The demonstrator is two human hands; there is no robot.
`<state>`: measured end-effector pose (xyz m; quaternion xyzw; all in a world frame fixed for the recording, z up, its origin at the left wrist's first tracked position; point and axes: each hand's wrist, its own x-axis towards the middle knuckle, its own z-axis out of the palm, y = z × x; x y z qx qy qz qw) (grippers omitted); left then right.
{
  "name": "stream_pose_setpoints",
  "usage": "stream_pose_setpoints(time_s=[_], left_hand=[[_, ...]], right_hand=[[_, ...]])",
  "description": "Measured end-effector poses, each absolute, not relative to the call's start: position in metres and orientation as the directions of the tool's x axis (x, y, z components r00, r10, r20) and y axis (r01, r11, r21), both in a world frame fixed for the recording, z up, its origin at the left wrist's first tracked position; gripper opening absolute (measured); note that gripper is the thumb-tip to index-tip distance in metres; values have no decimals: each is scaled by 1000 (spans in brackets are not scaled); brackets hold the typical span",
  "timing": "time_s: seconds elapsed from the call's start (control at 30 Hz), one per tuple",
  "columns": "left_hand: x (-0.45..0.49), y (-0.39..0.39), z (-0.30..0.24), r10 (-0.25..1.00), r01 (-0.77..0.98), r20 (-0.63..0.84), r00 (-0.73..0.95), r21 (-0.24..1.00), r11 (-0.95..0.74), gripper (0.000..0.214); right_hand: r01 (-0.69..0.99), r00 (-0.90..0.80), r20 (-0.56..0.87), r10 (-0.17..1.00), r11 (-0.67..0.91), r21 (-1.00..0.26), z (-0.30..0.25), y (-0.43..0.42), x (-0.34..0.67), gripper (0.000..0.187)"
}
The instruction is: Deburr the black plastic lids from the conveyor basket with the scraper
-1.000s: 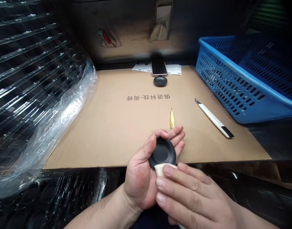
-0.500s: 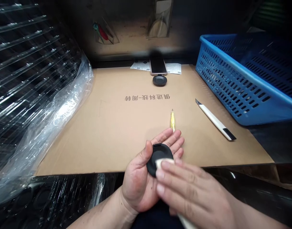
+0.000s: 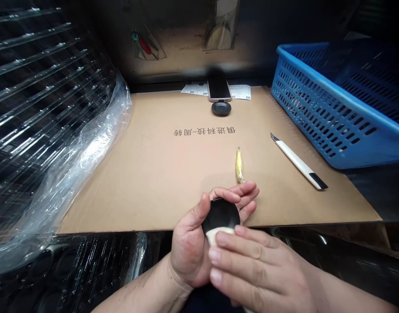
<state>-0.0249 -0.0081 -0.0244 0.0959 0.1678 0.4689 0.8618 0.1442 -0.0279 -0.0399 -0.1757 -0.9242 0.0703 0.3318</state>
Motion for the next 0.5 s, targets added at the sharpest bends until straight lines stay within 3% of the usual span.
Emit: stream_pose_setpoints(time_s=[0.17,0.27,0.4,0.5], left_hand=[[-25,-11,-25,845,-762,-205,494,366,535,77],[-27,-11,-26,854,-760,-180,488,394,517,90],[-28,-10,-27,845,-758,-172,507,379,531,91],[-27,-9,-27,846,-755,-188,498,386,530,90]], right_hand=[[278,-643,626,440,897,-345,-43,-22,126,45],[213,-669,651,358,932,-294,-43,-22,127,41],[230,-706,580,407,906,-356,-41,-20,134,42],[190,-660,666,349,934,-302,-41,-20,135,43]])
